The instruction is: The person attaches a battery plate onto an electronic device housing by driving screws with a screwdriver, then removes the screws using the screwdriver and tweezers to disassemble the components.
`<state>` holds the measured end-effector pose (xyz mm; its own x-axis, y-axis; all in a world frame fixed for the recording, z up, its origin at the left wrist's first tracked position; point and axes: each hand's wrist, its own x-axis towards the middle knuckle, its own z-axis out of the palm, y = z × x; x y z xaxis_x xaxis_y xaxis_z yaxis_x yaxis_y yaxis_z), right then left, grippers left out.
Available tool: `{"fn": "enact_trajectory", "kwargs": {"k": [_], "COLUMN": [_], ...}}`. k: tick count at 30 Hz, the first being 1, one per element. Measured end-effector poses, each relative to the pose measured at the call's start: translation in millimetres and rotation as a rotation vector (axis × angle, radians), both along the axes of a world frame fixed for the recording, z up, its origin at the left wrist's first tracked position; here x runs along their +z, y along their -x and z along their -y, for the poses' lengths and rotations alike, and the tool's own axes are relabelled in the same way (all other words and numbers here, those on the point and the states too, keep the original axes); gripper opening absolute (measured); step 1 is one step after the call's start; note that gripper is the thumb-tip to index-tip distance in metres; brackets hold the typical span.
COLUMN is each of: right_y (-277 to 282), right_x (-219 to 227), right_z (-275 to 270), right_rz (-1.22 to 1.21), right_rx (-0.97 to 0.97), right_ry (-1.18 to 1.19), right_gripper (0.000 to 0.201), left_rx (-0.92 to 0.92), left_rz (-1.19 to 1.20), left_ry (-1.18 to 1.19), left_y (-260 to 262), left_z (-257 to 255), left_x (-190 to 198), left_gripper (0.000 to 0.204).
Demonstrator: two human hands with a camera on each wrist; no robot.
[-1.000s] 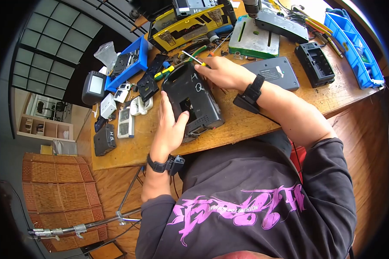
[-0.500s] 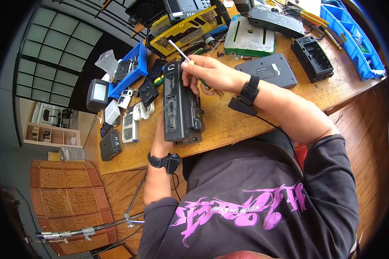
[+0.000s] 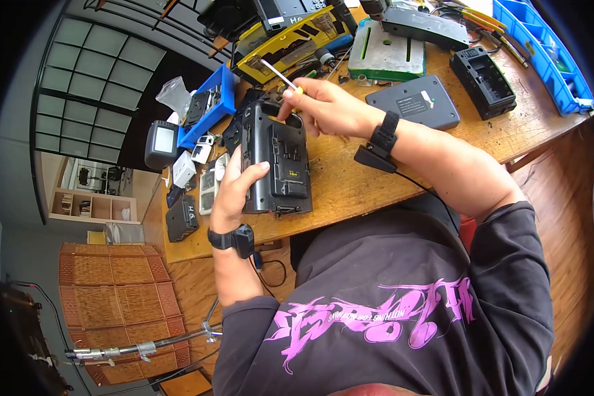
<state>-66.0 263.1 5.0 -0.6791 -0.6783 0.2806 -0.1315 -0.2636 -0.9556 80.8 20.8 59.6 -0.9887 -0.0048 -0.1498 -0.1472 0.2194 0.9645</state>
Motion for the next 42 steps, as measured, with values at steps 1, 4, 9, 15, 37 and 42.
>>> {"fn": "enact_trajectory", "kwargs": {"k": [1, 4, 9, 15, 37, 42], "right_y": [4.8, 19.5, 23.5, 26.5, 27.2, 13.8], "right_x": [-2.8, -10.8, -17.7, -23.5, -12.8, 2.7], "right_z": [0.8, -2.9, 1.2, 5.3, -3.6, -2.3], "right_rz": [-0.053, -0.097, -0.052, -0.146, -0.612, -0.541], "right_rx": [-0.112, -0.32, -0.392, -0.467, -0.621, -0.522], "right_ry": [0.006, -0.052, 0.014, -0.014, -0.142, -0.151], "right_gripper": [0.043, 0.045, 0.032, 0.029, 0.028, 0.038], "left_rx": [0.016, 0.05, 0.115, 0.103, -0.02, -0.133], "left_rz": [-0.016, -0.046, -0.045, 0.008, -0.783, -0.872], "left_ry": [0.011, -0.076, -0.353, -0.257, 0.808, 0.761], "left_y": [-0.6, -1.1, 4.1, -2.7, 91.9, 120.3], "left_z": [-0.3, 8.7, 17.5, 20.2, 13.1, 18.4], "left_x": [-0.9, -12.1, -59.9, -73.2, -35.2, -52.3], "left_gripper": [0.064, 0.066, 0.056, 0.044, 0.049, 0.033]}}
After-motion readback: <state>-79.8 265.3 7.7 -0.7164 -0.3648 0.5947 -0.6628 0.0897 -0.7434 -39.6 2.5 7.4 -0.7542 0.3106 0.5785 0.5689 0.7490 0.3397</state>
